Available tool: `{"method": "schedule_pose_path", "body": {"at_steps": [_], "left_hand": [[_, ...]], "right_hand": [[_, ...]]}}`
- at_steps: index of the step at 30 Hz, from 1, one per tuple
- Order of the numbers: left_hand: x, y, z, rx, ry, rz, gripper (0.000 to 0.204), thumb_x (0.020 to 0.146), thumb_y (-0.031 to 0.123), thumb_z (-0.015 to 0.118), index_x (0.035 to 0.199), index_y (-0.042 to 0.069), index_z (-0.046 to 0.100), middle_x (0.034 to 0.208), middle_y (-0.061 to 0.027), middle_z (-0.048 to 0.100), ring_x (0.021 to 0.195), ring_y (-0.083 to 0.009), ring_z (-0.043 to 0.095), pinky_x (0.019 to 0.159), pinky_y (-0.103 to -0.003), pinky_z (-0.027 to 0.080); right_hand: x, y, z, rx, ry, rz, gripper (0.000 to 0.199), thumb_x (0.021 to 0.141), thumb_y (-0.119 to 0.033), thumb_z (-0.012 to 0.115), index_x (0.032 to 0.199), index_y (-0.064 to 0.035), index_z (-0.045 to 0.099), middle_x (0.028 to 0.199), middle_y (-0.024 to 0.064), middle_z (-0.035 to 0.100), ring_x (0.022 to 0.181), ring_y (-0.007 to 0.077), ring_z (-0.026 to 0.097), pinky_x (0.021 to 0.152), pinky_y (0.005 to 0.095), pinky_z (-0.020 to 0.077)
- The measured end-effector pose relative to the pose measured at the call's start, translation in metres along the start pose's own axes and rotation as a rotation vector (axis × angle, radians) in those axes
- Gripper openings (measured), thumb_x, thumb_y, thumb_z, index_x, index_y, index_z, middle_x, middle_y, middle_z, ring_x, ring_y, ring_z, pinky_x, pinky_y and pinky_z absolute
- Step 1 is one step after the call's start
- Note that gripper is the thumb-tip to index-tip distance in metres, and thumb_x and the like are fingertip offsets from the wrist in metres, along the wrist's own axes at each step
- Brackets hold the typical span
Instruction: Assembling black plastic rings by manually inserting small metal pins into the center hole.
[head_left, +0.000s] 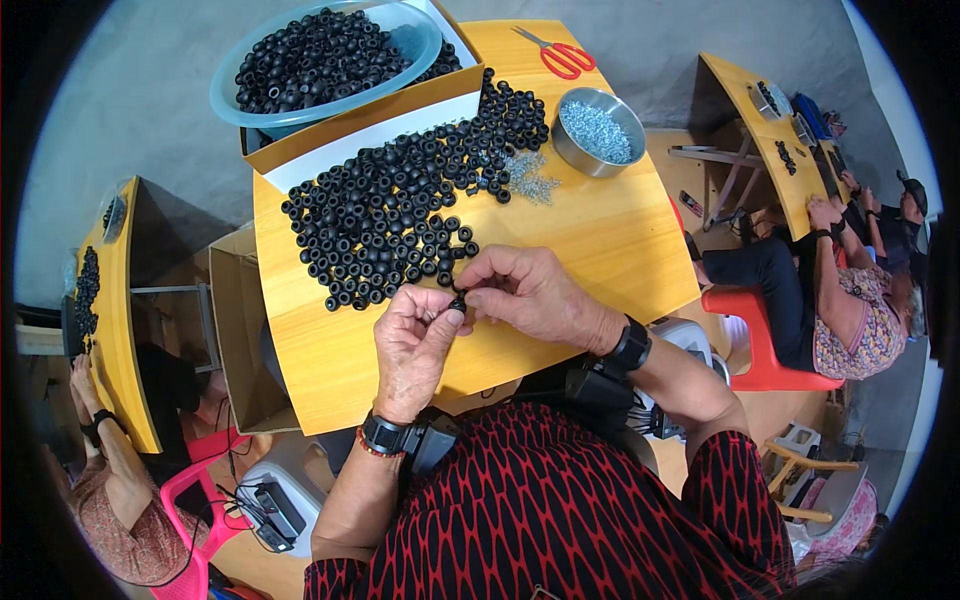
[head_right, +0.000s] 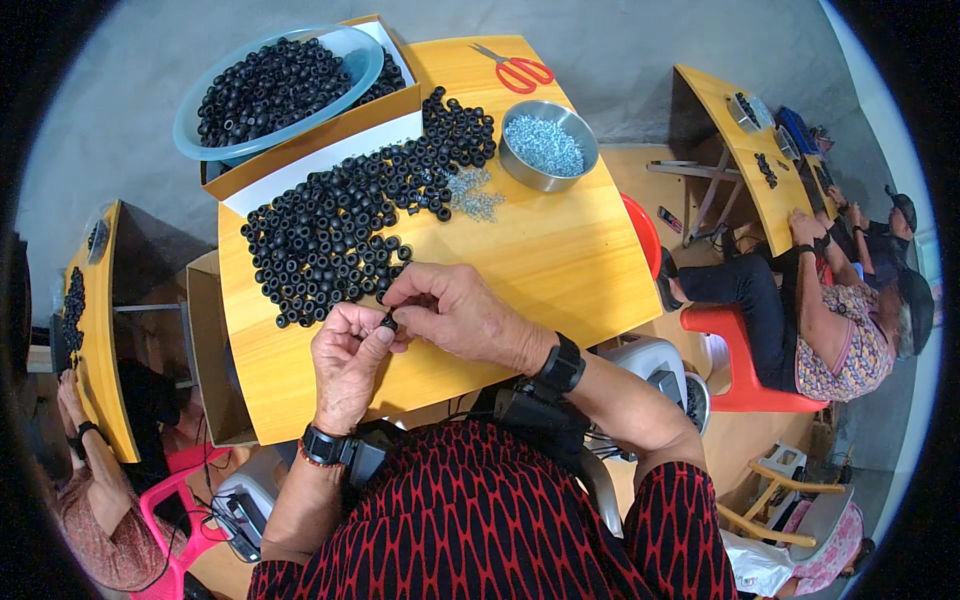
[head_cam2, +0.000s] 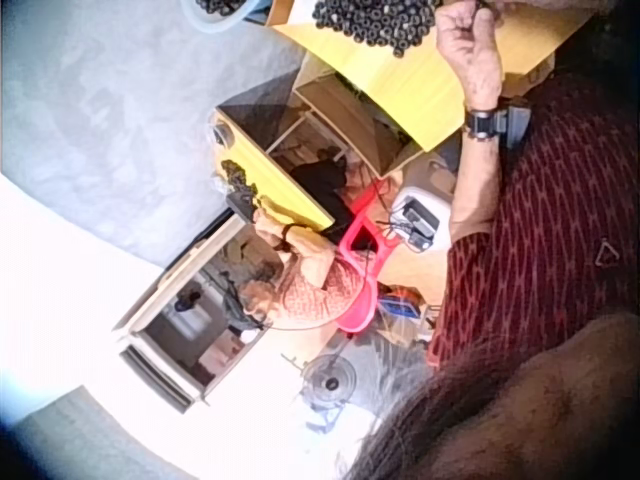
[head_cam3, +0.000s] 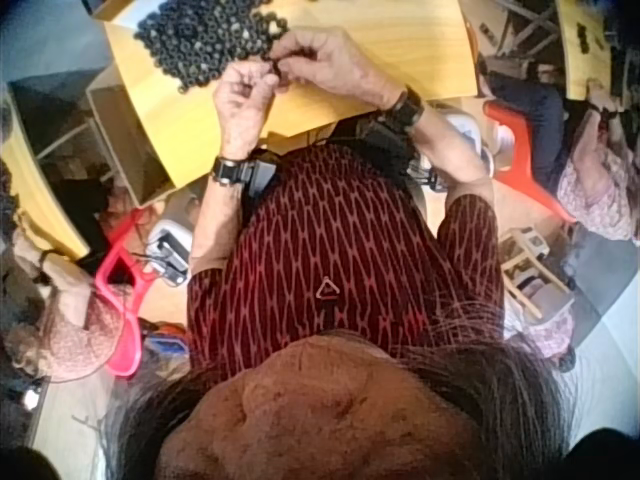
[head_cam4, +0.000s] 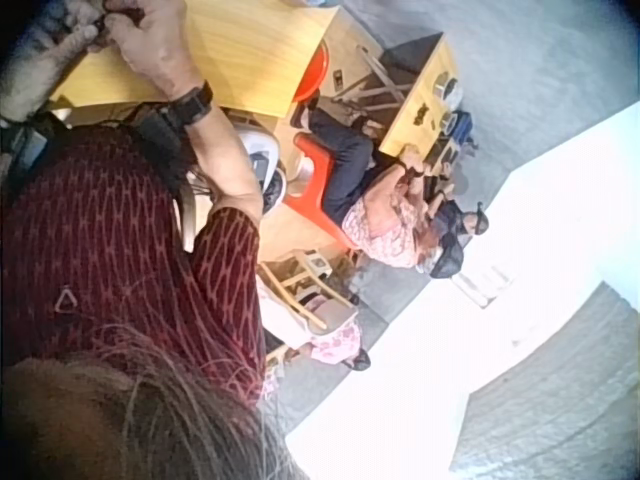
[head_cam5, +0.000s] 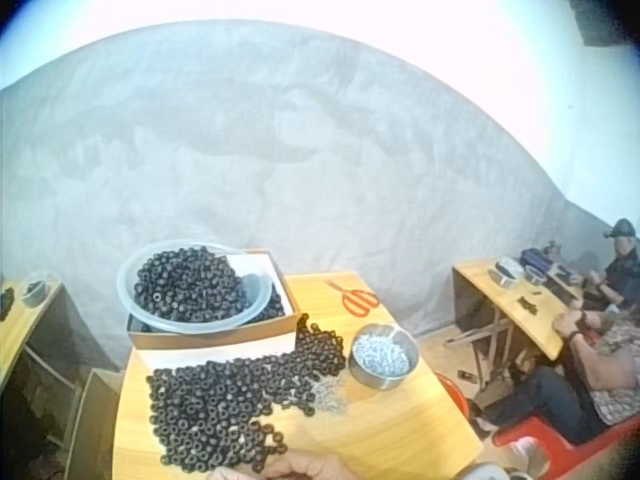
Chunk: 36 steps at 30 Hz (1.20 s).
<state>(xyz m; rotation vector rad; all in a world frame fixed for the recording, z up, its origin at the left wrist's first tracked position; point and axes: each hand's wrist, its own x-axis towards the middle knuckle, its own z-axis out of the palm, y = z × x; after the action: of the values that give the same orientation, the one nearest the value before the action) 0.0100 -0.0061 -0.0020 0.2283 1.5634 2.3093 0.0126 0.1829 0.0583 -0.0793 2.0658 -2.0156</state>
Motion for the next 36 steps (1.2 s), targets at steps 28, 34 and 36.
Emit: {"method": "schedule_pose_path", "body": {"at_steps": [28,34,36], "left_hand": [[0.000,0.007,0.001,0.040,0.000,-0.038,0.009,0.096,0.005,0.067,0.101,0.000,0.062,0.093,-0.0091,0.071,0.080,-0.0138,0.068,0.078,-0.029,0.058],[0.000,0.007,0.003,0.008,0.013,-0.036,0.011,0.095,0.004,0.067,0.104,-0.001,0.063,0.095,-0.0093,0.071,0.082,-0.0141,0.068,0.079,-0.029,0.058],[0.000,0.008,0.003,0.031,0.007,-0.034,0.012,0.096,0.000,0.065,0.107,-0.002,0.063,0.097,-0.0089,0.071,0.084,-0.0132,0.068,0.079,-0.028,0.058]], "right_hand": [[0.007,0.008,-0.011,-0.195,-0.093,-0.178,0.011,0.088,-0.002,0.070,0.099,-0.0013,0.071,0.088,0.0047,0.065,0.079,0.0128,0.063,0.068,0.0267,0.0511],[0.009,0.022,-0.010,-0.215,-0.064,-0.286,0.012,0.089,-0.001,0.070,0.100,-0.0031,0.072,0.087,0.0017,0.062,0.076,0.0095,0.060,0.066,0.0243,0.0488],[0.008,0.023,-0.007,-0.217,-0.057,-0.277,0.012,0.089,-0.001,0.071,0.100,-0.0033,0.072,0.086,0.0019,0.062,0.077,0.0102,0.060,0.066,0.0249,0.0484]]}}
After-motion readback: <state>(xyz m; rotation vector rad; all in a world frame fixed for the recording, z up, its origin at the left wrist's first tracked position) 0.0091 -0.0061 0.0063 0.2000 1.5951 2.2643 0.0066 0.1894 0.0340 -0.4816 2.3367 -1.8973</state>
